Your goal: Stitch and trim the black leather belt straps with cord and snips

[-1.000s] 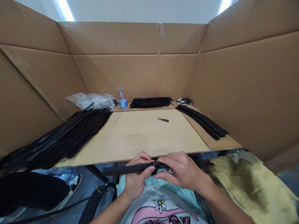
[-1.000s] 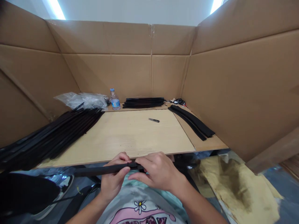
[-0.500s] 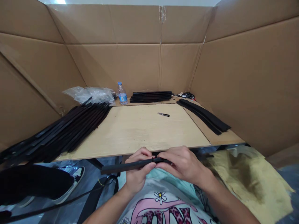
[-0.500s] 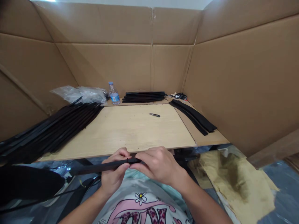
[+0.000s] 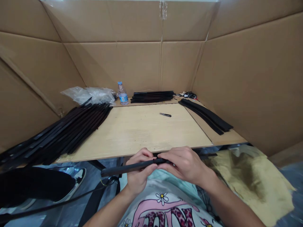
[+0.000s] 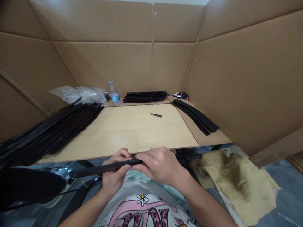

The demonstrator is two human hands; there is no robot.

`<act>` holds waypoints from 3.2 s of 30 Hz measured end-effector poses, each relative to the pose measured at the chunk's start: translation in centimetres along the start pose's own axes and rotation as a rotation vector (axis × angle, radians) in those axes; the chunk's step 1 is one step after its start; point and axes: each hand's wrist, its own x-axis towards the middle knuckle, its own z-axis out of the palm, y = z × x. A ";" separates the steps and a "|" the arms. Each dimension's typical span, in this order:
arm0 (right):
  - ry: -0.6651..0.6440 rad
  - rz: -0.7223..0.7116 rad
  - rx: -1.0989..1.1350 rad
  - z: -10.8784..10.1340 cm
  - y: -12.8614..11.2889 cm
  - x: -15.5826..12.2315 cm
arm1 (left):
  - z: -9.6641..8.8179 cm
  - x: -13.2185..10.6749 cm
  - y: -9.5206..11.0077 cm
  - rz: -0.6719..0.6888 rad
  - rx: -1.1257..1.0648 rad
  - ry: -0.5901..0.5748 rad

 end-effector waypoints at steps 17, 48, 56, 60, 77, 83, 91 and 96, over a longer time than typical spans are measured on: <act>0.034 -0.001 0.032 0.0 0.1 -0.1 | -0.1 0.2 0.4 0.006 0.023 -0.033; 0.115 0.175 -0.157 2.3 2.3 0.3 | 0.5 0.3 -0.4 0.021 0.603 -0.152; -0.123 0.181 -0.255 2.6 3.5 0.3 | -1.5 1.3 0.9 0.423 1.093 -0.464; -0.294 0.177 -0.232 1.9 3.1 0.4 | -2.0 1.8 1.3 0.560 1.099 -0.510; -0.549 0.206 -0.234 1.1 0.8 1.4 | -2.1 2.1 1.2 0.581 0.980 -0.548; -0.435 0.095 -0.280 2.0 1.2 0.7 | -2.7 2.4 0.4 0.367 0.788 -0.497; -0.192 -0.059 -0.321 2.7 1.3 -0.2 | -3.3 3.6 1.5 -0.291 0.562 -0.463; -0.138 -0.157 -0.338 3.0 1.1 -0.1 | -3.6 4.0 1.8 -0.492 0.479 -0.460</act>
